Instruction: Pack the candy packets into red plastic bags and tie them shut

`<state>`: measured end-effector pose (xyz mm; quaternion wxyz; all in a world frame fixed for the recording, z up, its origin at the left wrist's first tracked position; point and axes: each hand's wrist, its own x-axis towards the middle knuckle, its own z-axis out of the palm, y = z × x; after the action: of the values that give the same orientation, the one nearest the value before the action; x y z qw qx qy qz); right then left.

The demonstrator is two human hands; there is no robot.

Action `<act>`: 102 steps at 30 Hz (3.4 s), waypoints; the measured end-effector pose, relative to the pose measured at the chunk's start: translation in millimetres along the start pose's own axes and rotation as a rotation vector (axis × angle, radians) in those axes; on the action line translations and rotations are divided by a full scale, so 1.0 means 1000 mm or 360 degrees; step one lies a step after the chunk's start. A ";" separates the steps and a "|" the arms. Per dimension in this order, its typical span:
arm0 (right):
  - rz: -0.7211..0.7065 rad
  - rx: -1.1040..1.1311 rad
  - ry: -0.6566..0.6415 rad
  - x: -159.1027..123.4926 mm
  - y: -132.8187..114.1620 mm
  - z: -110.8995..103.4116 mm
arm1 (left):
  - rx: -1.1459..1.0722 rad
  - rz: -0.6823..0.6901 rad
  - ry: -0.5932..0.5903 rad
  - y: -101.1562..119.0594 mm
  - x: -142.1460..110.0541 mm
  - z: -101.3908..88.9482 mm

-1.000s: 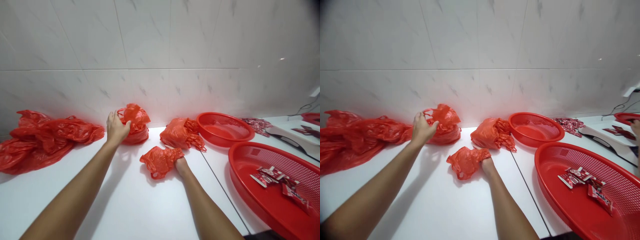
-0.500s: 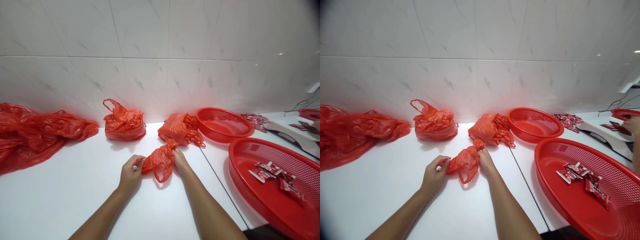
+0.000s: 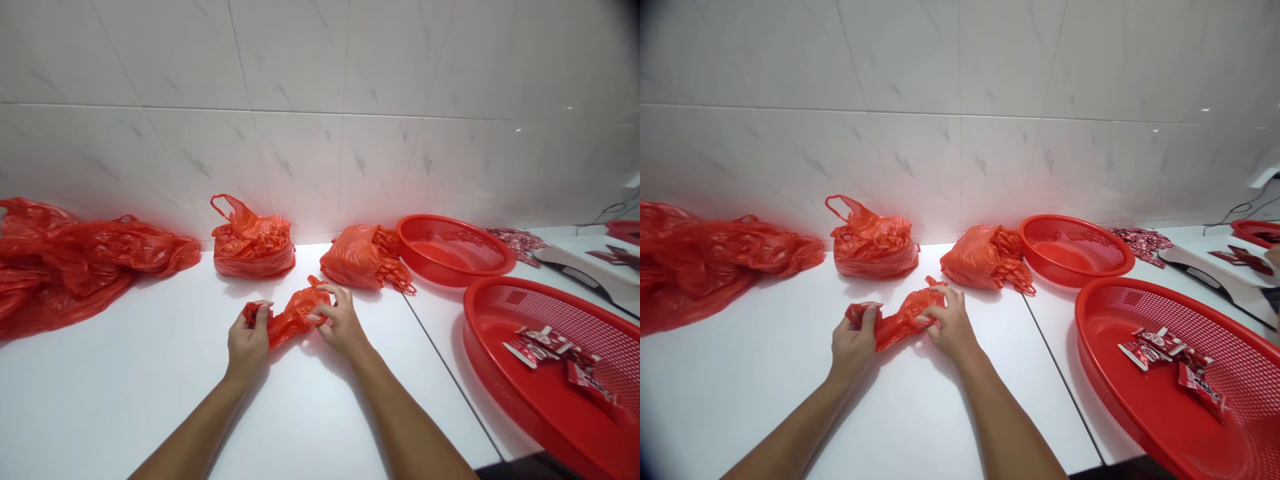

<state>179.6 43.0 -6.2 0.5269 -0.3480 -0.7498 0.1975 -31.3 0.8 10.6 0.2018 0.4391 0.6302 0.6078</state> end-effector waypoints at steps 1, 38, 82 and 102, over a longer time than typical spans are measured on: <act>0.0080 0.0102 0.0104 0.001 0.002 -0.001 | 0.0011 0.0006 0.0073 0.000 0.003 -0.002; 0.0770 0.1638 0.0485 0.014 0.006 -0.031 | 0.1133 0.0738 -0.1059 0.014 -0.028 0.009; 0.0802 -0.0623 -0.0926 0.002 0.000 -0.046 | 0.1325 0.0825 -0.1477 0.008 -0.019 -0.019; 0.0727 -0.0513 -0.1444 0.004 0.009 -0.015 | 0.1196 0.0831 -0.1316 -0.007 -0.009 -0.012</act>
<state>195.8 50.8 -3.7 0.0332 -0.4586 -0.8283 0.3201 -38.1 -12.8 4.1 0.1055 0.8193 0.5425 0.1529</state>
